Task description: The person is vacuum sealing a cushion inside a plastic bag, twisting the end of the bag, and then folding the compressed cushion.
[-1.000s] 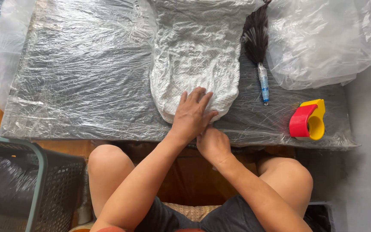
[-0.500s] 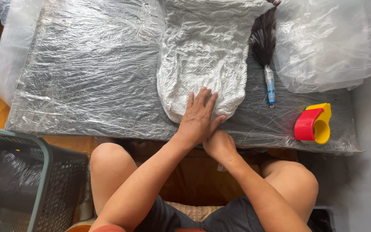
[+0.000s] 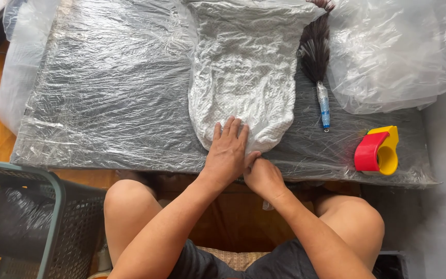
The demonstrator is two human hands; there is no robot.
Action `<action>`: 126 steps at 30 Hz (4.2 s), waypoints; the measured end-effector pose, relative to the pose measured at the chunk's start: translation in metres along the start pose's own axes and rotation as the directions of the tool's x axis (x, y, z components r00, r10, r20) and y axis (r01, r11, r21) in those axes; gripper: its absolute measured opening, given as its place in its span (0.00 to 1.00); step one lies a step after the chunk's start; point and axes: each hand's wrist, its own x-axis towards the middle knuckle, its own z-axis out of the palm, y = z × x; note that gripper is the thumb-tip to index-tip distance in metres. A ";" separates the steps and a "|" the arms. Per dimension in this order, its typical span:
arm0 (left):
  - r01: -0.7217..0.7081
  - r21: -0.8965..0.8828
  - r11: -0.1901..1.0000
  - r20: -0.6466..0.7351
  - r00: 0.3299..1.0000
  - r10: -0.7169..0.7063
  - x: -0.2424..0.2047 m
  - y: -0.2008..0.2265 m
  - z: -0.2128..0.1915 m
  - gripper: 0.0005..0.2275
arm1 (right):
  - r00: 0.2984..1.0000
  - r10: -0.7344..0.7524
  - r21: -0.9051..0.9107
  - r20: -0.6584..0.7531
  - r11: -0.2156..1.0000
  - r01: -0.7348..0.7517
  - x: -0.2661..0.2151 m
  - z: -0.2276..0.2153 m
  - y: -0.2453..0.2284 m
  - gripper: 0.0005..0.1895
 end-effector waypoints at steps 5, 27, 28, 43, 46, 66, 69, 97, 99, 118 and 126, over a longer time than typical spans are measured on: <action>-0.001 0.060 0.998 0.040 0.999 -0.001 0.002 0.001 0.008 0.34 | 0.999 -0.031 0.011 -0.014 0.999 0.031 -0.002 0.004 0.006 0.23; -0.004 0.077 0.997 0.077 0.997 -0.002 0.000 0.006 0.003 0.33 | 1.000 -0.023 0.014 -0.021 1.000 0.024 -0.002 -0.002 -0.001 0.22; -0.006 0.079 0.997 0.071 0.997 0.000 -0.001 0.006 0.003 0.33 | 1.000 -0.024 0.020 -0.010 1.000 0.024 -0.001 -0.001 0.000 0.21; -0.015 0.094 0.995 0.063 0.998 0.009 -0.002 0.006 0.002 0.32 | 1.000 -0.029 0.026 0.003 0.999 0.029 -0.003 -0.006 -0.004 0.21; -0.014 0.091 0.996 0.063 0.998 0.008 -0.002 0.006 0.001 0.32 | 0.999 -0.039 0.036 -0.007 0.999 0.039 -0.003 -0.006 -0.003 0.21; -0.012 0.094 0.995 0.051 0.999 0.007 -0.004 0.006 0.004 0.33 | 0.998 -0.028 -0.019 -0.059 0.999 0.027 0.001 0.001 0.001 0.23; -0.011 0.095 0.995 0.047 0.999 0.006 -0.004 0.006 0.004 0.33 | 0.995 -0.064 -0.007 -0.071 0.998 0.063 0.001 0.004 0.005 0.20; 0.574 -0.495 0.653 0.425 0.815 -0.394 -0.056 0.011 0.022 0.25 | 0.998 0.062 0.242 0.023 0.968 -0.066 -0.025 -0.047 -0.026 0.29; 0.679 -0.566 0.468 0.506 0.734 -0.453 -0.052 0.008 0.034 0.28 | 0.999 0.050 0.217 0.008 0.975 -0.051 -0.020 -0.040 -0.021 0.29; 0.489 -0.867 -0.097 0.464 0.719 -0.518 -0.041 0.019 0.045 0.23 | 0.997 -0.002 0.504 -0.072 0.863 0.038 -0.049 -0.029 -0.009 0.28; 0.655 -0.754 0.052 0.574 0.695 -0.432 -0.049 0.054 -0.007 0.15 | 0.974 -0.134 0.278 -0.180 0.943 0.181 -0.042 0.003 0.028 0.16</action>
